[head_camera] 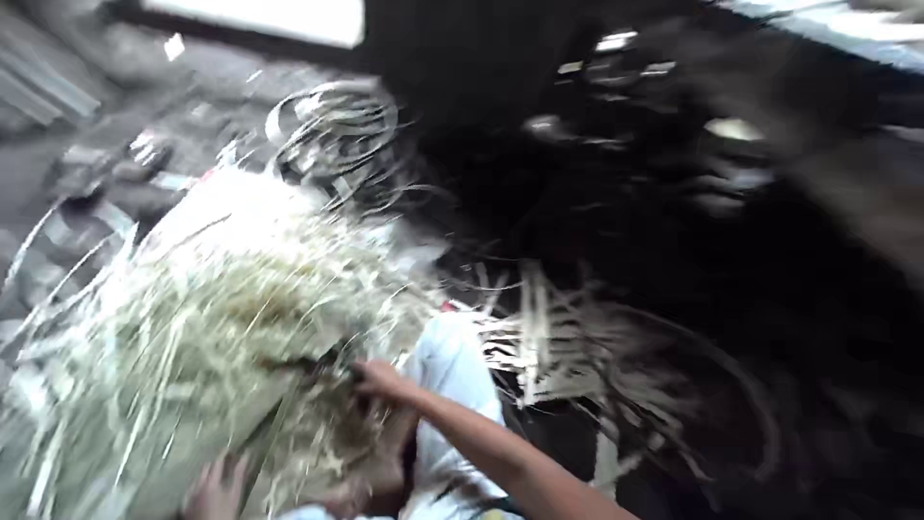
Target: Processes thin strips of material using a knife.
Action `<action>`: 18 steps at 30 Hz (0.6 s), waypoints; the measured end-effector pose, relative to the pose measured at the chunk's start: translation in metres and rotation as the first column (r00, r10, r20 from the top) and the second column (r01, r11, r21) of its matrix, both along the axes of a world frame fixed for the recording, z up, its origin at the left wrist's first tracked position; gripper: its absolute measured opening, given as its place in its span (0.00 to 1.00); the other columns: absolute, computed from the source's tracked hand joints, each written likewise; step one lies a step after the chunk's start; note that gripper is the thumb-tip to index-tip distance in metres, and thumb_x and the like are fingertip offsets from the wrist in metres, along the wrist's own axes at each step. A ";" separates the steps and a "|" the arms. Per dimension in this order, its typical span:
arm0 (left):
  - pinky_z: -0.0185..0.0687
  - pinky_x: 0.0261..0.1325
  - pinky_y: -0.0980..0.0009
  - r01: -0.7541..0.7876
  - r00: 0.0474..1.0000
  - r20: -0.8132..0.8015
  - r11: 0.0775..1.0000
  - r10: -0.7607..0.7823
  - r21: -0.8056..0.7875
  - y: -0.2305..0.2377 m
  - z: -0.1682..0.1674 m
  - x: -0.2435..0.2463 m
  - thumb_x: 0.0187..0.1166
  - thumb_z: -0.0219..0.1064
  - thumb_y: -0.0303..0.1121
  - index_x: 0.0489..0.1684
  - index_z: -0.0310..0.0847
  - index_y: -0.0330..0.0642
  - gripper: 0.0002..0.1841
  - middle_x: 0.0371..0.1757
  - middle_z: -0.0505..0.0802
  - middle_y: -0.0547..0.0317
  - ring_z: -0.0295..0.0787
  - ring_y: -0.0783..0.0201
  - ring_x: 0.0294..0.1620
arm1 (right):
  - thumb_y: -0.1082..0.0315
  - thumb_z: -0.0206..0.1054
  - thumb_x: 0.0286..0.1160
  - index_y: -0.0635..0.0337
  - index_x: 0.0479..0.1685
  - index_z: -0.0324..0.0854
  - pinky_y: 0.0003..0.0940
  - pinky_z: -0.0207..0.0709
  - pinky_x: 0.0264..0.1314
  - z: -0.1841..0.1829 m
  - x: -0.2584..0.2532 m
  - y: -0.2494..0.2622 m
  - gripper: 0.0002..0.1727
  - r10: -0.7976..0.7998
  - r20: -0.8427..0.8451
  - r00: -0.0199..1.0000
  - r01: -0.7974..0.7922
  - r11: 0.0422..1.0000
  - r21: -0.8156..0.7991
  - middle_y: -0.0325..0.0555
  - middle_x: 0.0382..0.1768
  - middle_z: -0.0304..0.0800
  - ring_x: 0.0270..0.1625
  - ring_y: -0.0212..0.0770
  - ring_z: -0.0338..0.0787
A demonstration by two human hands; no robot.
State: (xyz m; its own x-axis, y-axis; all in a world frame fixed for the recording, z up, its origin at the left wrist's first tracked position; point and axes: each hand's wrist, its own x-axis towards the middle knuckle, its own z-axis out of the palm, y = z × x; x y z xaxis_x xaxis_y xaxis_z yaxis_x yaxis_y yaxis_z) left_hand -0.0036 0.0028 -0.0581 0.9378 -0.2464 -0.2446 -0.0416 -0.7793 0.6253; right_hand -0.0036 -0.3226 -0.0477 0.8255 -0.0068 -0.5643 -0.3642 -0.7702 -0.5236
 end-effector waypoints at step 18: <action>0.77 0.62 0.31 -0.143 0.958 -0.266 0.984 0.110 -0.105 -0.018 -0.028 -0.016 0.90 0.59 0.42 0.68 0.84 0.36 0.20 0.50 0.92 0.30 0.90 0.31 0.55 | 0.62 0.70 0.78 0.66 0.63 0.81 0.64 0.78 0.58 -0.009 0.005 -0.009 0.21 0.033 -0.048 0.998 -0.038 0.994 -0.103 0.65 0.46 0.90 0.51 0.62 0.89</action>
State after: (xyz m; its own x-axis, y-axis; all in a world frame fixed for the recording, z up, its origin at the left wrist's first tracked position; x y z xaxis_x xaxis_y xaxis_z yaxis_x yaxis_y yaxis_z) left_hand -0.0193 -0.0152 -0.0864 0.8718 -0.1728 -0.4584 0.2279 -0.6852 0.6918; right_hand 0.0015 -0.3314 -0.0562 0.7996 -0.0388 -0.5993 -0.3577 -0.8323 -0.4234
